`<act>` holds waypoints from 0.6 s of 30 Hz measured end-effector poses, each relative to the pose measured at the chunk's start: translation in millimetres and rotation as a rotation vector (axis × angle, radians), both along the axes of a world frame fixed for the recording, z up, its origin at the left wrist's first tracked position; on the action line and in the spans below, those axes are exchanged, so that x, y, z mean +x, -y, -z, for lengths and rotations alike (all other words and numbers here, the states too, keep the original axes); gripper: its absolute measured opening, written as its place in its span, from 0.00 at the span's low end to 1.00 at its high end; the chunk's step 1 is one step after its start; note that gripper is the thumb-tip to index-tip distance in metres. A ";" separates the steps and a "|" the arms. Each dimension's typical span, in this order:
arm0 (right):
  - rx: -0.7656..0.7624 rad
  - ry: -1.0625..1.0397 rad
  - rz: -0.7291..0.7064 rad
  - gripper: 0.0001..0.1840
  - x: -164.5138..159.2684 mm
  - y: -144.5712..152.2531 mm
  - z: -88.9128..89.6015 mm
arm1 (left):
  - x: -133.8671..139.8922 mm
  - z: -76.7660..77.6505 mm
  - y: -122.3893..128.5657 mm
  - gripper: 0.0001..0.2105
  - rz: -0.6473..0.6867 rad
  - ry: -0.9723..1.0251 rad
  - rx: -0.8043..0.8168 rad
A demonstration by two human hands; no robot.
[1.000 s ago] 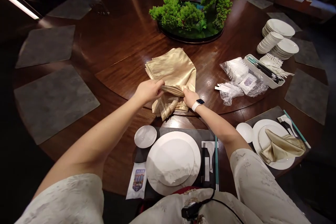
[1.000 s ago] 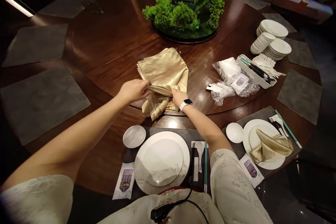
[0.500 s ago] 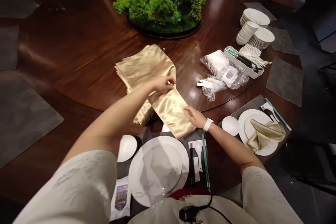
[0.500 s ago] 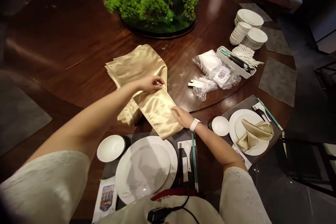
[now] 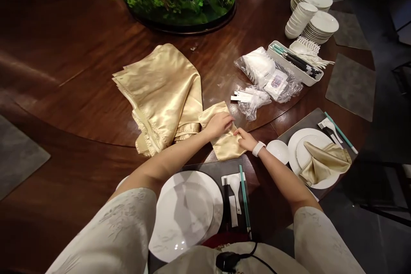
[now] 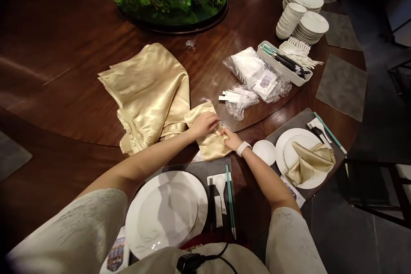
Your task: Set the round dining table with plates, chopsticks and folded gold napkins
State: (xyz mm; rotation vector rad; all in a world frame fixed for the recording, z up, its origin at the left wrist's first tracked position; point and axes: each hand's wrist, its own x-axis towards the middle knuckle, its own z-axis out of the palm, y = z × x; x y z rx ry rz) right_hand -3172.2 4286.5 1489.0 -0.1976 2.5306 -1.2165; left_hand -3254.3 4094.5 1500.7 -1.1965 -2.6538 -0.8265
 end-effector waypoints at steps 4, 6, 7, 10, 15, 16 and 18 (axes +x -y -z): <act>-0.175 0.129 0.057 0.17 -3.4 -0.8 -4.6 | 5.1 19.4 13.8 0.17 0.083 0.027 -0.034; -0.291 0.252 0.115 0.15 -4.3 -1.9 -11.1 | 3.7 24.4 20.0 0.19 0.088 0.023 -0.046; -0.358 0.317 0.144 0.14 -5.0 -2.6 -15.0 | 3.7 25.9 22.6 0.20 0.087 0.026 -0.059; -0.544 0.468 0.154 0.17 -9.3 -2.1 -25.9 | 9.1 29.7 26.6 0.22 0.069 0.082 -0.071; -0.473 0.325 0.049 0.13 -29.5 16.2 -35.4 | 22.4 38.5 17.3 0.22 -0.029 0.371 0.200; -0.383 0.217 0.038 0.10 -35.4 21.5 -36.8 | 23.3 39.3 14.0 0.23 -0.049 0.445 0.275; -0.185 -0.061 0.002 0.07 -47.8 31.2 -39.2 | 23.2 38.2 8.5 0.25 -0.091 0.593 0.396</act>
